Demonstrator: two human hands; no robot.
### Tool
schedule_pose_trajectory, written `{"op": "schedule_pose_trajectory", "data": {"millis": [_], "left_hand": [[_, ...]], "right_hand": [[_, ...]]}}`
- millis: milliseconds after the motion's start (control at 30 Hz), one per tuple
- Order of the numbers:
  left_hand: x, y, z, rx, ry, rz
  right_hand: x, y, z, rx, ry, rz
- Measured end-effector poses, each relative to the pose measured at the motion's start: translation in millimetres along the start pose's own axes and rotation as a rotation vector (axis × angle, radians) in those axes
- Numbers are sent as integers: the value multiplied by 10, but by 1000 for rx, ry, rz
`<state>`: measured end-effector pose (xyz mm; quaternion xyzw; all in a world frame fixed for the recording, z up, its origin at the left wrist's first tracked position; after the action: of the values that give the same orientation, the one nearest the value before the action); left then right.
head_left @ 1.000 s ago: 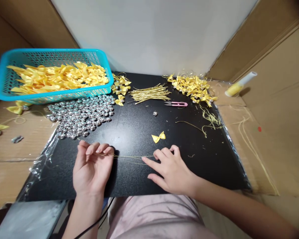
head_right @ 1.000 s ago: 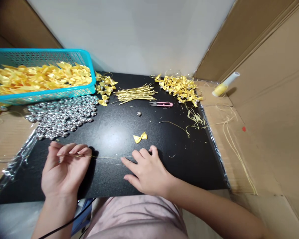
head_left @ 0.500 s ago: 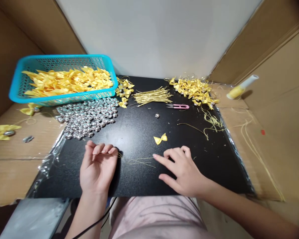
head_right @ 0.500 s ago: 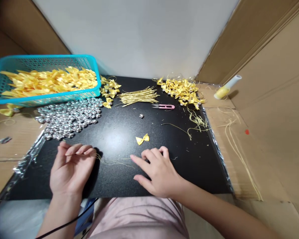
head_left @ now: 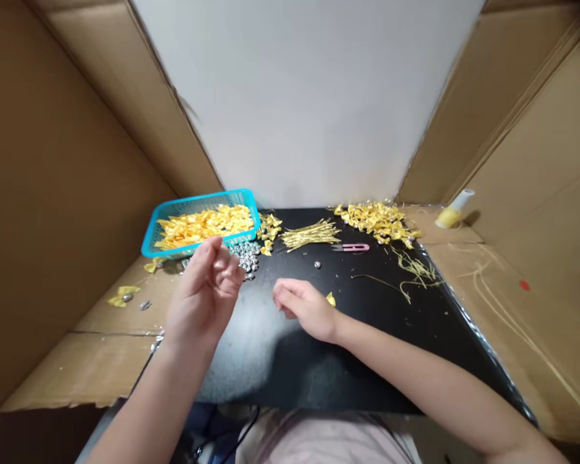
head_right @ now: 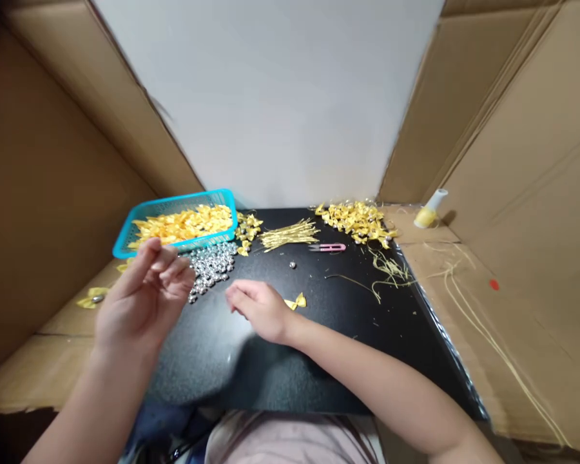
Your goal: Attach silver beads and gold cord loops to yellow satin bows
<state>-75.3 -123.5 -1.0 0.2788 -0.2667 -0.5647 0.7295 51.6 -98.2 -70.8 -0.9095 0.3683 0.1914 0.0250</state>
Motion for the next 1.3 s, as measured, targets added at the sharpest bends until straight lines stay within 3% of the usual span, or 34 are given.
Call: {"op": "schedule_pose_trajectory", "data": {"millis": [100,300,467,533,600,700,800,867,967,1100,1300], "left_hand": [[-169,262,150,33,-18,49],[-479,613,314,94,5,-76],[-695,737,427,109,24,-123],[-748,849,427,68,-10,-157],[-781,1010,394,-9,-56,-221],[-815,1270,289,-139,-129,-333],[-868,1440,187,-232,-174,-392],[-925,1481,167,-251,-167,-399],[-1037,1455,222,-202,-122,-401],[-1200,1320,368,-28,-70,-392],[-1379,1106,483,251,-3,-360]], "right_hand": [[113,-179,-139,79,-33,58],[568,-471,-127,298,49,63],[811,-940,-209,644,203,-182],[713,-1164,-412,770,173,-118],[474,-1300,-680,788,81,54],[-59,-1203,-996,537,-90,139],[-579,-961,-1087,191,-211,85],[-797,-863,-1018,-4,-217,55],[-884,-876,-843,-160,-162,55],[-740,-1063,-741,-67,-55,41],[-584,-1295,-823,98,42,15]]}}
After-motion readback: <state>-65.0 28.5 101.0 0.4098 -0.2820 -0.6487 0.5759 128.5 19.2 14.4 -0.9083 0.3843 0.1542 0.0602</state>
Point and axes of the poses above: each hand's wrist, its own x-axis away from the middle knuckle, its own y-axis out of the palm, z = x × y, the point moved 4 cm from there along -x, towards the middle knuckle, and after that the axes turned 12 degrees about -y, right-handed, at the moved point
